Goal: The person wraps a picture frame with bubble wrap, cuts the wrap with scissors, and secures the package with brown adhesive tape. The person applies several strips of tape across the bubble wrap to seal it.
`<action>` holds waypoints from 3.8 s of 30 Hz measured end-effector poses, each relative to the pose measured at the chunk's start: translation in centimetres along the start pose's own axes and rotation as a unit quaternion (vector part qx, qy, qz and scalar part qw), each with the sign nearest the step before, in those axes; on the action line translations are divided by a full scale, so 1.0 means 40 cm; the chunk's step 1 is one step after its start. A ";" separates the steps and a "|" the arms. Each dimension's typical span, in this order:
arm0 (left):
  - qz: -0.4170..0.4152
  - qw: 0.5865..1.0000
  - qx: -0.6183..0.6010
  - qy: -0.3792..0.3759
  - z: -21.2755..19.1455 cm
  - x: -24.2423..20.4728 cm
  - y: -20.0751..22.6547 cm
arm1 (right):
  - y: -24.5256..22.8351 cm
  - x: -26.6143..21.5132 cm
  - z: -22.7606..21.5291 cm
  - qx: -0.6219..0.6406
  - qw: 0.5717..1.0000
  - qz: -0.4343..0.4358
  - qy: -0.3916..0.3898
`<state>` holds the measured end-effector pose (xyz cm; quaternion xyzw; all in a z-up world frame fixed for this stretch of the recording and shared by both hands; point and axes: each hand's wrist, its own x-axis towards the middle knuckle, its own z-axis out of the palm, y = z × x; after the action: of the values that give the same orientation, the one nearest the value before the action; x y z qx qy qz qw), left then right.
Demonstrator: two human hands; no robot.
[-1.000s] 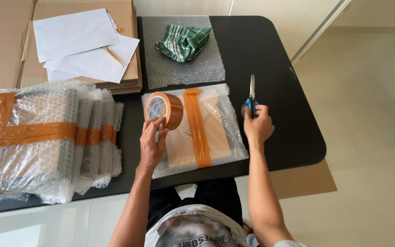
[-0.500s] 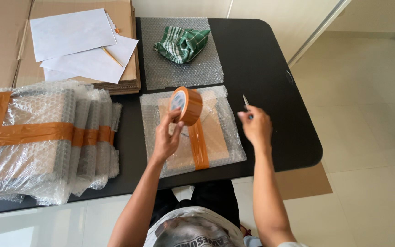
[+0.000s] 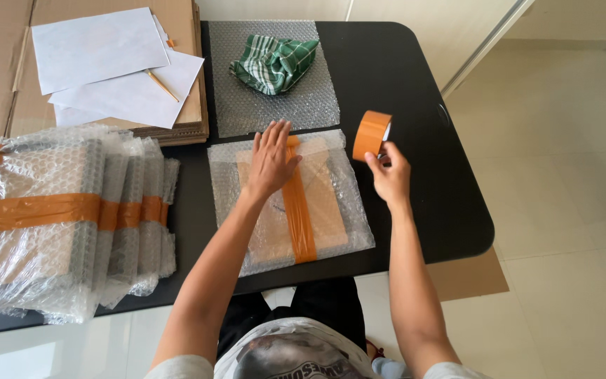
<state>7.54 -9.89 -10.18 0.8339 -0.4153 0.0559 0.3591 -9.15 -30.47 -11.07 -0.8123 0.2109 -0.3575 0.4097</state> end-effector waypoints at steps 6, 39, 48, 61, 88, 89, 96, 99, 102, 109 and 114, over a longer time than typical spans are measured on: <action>0.081 0.965 0.240 -0.062 0.191 0.003 -0.143 | 0.081 0.040 -0.007 -0.182 0.982 0.016 0.044; -0.125 0.942 0.146 -0.276 -0.081 0.014 -0.141 | -0.210 -0.108 0.006 -0.230 0.889 0.279 -0.281; -0.242 0.964 0.014 -0.110 -0.293 -0.158 -0.099 | -0.138 -0.026 0.113 -0.008 0.912 0.227 -0.340; -0.271 0.927 -0.259 -0.006 -0.297 -0.120 -0.139 | -0.286 0.185 0.118 -0.156 0.938 -0.101 -0.294; -0.028 0.996 0.044 -0.070 -0.301 -0.317 -0.091 | -0.322 -0.378 0.021 -0.261 0.860 -0.150 -0.411; 0.017 0.999 0.007 -0.042 -0.268 -0.264 -0.089 | -0.337 -0.366 0.015 -0.228 0.862 -0.102 -0.442; -0.044 0.966 0.145 -0.211 0.049 0.011 -0.171 | -0.220 -0.268 0.088 -0.236 0.916 -0.115 -0.304; -0.062 0.958 0.177 -0.218 0.029 0.047 -0.152 | -0.175 -0.253 0.127 -0.242 0.924 -0.120 -0.272; -0.094 0.953 0.148 -0.247 0.015 0.051 -0.151 | -0.146 -0.257 0.154 -0.280 0.916 -0.111 -0.266; 0.008 0.981 0.091 -0.172 0.032 0.043 -0.209 | -0.156 -0.155 0.169 -0.267 0.935 -0.123 -0.195; 0.135 0.988 0.074 -0.023 0.033 0.014 -0.206 | -0.199 0.021 0.212 -0.245 0.936 -0.183 -0.172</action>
<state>13.70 -7.84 -15.49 0.7954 -0.5272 0.1153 0.2758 -1.84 -22.06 -7.68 -0.9612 0.0661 -0.2183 0.1550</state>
